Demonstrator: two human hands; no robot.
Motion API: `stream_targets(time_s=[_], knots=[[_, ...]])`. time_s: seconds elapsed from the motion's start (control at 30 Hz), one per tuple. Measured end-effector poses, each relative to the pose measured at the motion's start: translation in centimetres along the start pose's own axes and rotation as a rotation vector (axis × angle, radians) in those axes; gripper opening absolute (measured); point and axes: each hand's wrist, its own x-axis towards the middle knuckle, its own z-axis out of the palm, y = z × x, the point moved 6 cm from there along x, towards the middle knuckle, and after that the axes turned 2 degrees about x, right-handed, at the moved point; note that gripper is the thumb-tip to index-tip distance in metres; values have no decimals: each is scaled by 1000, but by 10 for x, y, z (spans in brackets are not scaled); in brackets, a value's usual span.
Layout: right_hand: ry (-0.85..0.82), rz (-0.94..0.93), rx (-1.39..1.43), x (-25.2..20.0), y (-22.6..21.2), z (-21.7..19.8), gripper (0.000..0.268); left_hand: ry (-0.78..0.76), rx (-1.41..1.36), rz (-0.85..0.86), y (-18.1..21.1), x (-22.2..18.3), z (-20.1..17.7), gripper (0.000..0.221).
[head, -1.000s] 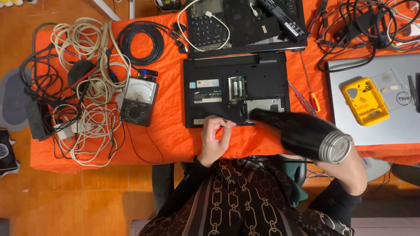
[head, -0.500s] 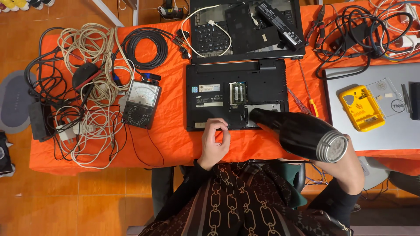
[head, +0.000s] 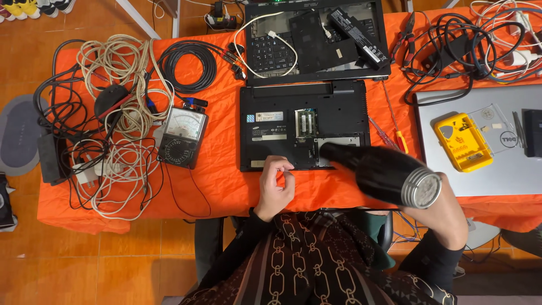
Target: Disassembling a laptop, removing the back panel, and using a hair dryer on internal components.
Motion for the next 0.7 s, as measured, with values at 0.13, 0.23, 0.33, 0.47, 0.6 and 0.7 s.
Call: stream_targets(time_s=[0.13,0.23,0.33,0.47,0.6,0.7], knots=[[200,-213,-52,14,-152,-10,39,6,21,37,11,7,-1,29],[177,-214,-130,13,-117,-8,35,-7,56,15,8,4,0,27],[-8,75,-111,13,-53,-2,23,-7,19,6,16,8,-2,24],[-56,44,-126,18,-88,1,23,-7,23,18,8,8,-2,24],[108,-179,-93,13,-112,-6,33,100,70,-28,8,2,-9,25],[34,-119,-150,13,-83,-4,29,153,45,-56,5,2,-10,26]])
